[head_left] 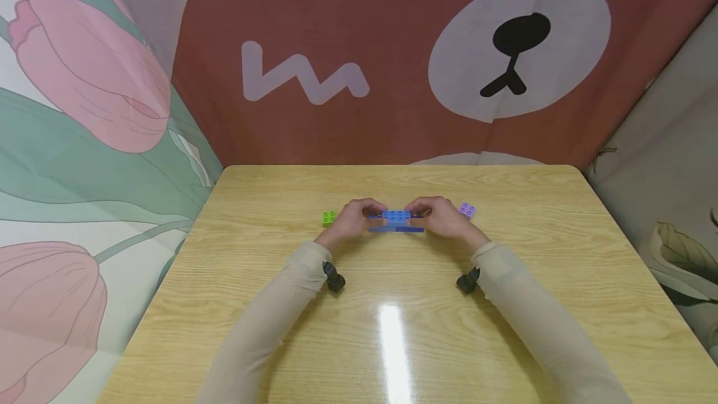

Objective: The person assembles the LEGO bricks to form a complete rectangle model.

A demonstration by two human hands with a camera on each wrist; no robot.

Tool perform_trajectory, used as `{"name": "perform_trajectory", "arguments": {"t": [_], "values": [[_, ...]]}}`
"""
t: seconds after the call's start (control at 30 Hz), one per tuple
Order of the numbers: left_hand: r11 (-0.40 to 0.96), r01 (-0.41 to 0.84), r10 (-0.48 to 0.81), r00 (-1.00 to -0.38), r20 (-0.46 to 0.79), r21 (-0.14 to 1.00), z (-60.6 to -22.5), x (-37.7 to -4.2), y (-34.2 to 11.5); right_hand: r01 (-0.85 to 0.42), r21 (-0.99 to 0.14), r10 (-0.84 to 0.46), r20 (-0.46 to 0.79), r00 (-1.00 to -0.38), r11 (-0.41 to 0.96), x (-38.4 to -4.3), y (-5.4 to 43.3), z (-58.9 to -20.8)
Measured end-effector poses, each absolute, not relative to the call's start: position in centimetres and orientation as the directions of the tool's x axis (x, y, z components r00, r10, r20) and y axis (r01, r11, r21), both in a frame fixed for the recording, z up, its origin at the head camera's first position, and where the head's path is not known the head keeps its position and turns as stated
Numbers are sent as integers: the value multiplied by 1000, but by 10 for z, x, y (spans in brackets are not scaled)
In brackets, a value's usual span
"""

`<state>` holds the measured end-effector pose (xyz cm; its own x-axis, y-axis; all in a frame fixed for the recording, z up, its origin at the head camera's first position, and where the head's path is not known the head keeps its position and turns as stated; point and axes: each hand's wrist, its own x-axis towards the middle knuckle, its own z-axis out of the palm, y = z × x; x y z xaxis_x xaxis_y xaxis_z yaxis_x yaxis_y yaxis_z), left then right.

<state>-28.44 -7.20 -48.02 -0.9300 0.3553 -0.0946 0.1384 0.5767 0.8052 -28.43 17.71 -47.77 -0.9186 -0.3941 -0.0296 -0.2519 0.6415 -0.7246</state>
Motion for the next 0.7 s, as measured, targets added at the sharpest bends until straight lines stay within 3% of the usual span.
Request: {"name": "perform_trajectory", "arguments": {"t": [0.7], "values": [[542,110,372,-920,-121,833,-480,-286,-73,-190,-743,-364,-77,-928,642,-285,176,-476]]}}
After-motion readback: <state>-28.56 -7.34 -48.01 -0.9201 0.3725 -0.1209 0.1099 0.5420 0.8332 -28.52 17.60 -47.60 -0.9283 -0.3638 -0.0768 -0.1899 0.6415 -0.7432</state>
